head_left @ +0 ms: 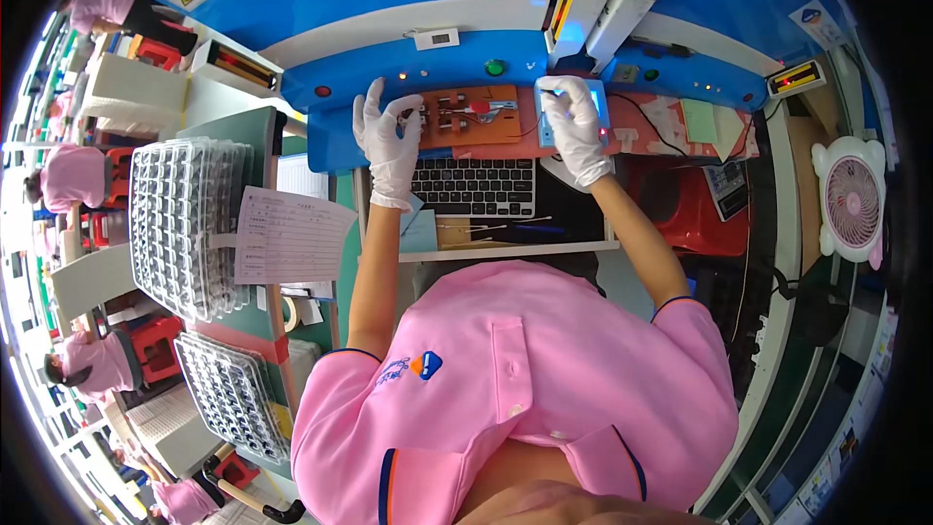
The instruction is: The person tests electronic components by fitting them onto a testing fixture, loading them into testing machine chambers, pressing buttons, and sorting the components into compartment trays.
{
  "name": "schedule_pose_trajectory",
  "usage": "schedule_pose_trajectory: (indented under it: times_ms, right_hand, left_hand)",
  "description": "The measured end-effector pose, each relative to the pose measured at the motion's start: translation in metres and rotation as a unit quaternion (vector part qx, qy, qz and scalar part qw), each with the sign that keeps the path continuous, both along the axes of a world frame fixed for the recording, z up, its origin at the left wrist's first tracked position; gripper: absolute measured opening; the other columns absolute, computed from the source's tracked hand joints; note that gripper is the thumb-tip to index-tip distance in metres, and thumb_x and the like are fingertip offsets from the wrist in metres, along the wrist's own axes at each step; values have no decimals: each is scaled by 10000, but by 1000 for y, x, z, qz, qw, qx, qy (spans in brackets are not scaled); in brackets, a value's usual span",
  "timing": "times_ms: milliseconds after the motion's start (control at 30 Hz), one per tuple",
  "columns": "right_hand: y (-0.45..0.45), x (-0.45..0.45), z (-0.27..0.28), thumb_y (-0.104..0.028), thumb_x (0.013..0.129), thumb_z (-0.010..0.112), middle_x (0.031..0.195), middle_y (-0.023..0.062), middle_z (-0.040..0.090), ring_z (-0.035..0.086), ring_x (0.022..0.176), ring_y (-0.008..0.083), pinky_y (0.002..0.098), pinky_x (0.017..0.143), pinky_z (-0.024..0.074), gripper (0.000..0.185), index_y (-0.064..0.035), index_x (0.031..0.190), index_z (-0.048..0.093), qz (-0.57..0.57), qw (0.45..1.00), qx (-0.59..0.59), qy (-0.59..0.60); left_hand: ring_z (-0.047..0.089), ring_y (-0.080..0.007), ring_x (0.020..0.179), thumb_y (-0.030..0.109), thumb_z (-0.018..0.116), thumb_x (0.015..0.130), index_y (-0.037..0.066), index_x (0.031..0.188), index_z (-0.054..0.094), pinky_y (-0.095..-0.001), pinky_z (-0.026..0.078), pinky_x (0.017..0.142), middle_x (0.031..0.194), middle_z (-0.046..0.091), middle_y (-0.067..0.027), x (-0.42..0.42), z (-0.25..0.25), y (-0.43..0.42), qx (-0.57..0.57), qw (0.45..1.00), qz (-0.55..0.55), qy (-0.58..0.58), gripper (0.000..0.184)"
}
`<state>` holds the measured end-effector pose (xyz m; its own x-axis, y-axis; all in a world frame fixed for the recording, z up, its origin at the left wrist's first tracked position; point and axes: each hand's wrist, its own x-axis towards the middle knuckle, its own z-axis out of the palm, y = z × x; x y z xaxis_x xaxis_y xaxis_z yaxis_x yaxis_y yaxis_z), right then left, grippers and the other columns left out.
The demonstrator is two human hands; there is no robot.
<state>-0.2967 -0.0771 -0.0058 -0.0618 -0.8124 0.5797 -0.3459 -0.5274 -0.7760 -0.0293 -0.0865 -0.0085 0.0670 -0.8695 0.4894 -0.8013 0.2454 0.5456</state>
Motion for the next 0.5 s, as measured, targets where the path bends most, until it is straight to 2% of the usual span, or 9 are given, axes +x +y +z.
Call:
schedule_pose_trajectory:
  times_ms: [100,133,233,267,400,500]
  right_hand:
    - [1,-11,-5,34,886,635,979,-2,625,567,811,93,234,730,470,207,-61,1070,648,13,976,144,-164]
    - [2,-10,-3,34,886,635,979,-2,625,567,811,93,234,730,470,207,-61,1070,648,13,975,146,-165]
    - [3,-2,10,6,895,638,966,-3,651,543,769,60,215,685,458,168,-40,1055,660,4,935,158,-317]
    - [2,-3,9,6,895,638,966,-3,651,543,769,60,215,685,458,168,-40,1055,660,6,935,159,-318]
    - [-3,-24,-4,-16,915,619,978,42,679,569,779,80,229,664,466,136,-16,1042,667,-14,905,128,-405]
    - [-8,-36,-13,-22,926,610,997,69,692,604,809,105,237,657,474,138,-19,1046,678,15,856,106,-505]
  left_hand:
    - [383,-376,1350,125,720,843,226,1019,735,-468,310,1124,1460,480,-74,-3,-3,-1,0,1000,1,10,203]
    - [382,-371,1352,125,716,848,225,1019,735,-465,310,1124,1461,477,-72,-4,-5,0,1,1000,2,15,199]
    - [380,-366,1355,117,704,858,224,1036,730,-462,309,1125,1456,483,-76,-6,-7,0,1,1000,-2,31,209]
    - [380,-363,1357,114,697,862,223,1044,728,-460,308,1126,1454,486,-77,-6,-7,0,0,999,-3,39,214]
    - [381,-362,1354,99,692,866,225,1074,717,-460,306,1127,1445,495,-82,-4,-13,1,28,998,-12,55,244]
    - [384,-362,1351,94,694,865,226,1086,711,-463,305,1128,1434,505,-83,-5,-11,2,22,999,-9,47,258]
